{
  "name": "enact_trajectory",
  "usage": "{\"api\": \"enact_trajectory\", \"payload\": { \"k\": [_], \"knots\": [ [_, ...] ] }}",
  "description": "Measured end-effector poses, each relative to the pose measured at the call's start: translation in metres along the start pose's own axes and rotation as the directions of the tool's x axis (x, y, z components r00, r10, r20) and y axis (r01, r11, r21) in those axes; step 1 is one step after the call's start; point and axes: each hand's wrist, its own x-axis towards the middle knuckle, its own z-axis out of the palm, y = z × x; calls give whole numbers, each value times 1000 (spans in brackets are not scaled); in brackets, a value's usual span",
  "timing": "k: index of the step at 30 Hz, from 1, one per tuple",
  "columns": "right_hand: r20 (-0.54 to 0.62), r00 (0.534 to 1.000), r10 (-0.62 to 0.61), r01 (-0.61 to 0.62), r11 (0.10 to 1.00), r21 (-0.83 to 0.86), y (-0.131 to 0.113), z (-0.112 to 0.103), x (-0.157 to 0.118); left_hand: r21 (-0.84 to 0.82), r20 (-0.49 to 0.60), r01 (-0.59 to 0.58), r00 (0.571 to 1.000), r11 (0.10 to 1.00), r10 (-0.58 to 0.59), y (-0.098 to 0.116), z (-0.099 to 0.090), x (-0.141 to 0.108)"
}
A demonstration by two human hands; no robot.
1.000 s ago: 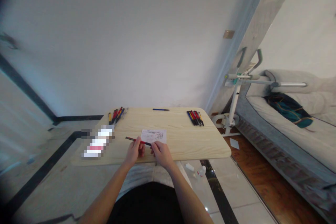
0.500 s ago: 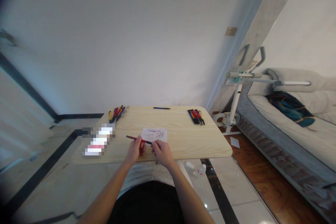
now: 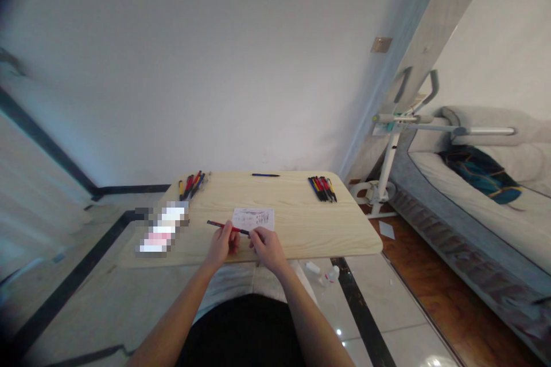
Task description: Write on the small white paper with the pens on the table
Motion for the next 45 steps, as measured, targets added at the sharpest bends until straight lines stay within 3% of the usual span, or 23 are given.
{"api": "enact_trajectory", "payload": {
  "k": [19, 33, 41, 45],
  "knots": [
    [-15, 999, 38, -35, 988, 152, 4, -2, 2, -18, 12, -13, 1000, 1000, 14, -6, -2, 2],
    [-69, 998, -11, 16, 997, 70, 10, -1, 4, -22, 1, 9, 1000, 1000, -9, -1, 0, -1],
    [-47, 998, 47, -35, 970, 239, 5, -2, 2, -48, 7, -1, 1000, 999, 1, -6, -3, 2],
    [-33, 998, 60, -51, 971, 235, 6, -1, 3, -55, 6, -12, 1000, 998, 12, -6, -3, 2]
  ]
}}
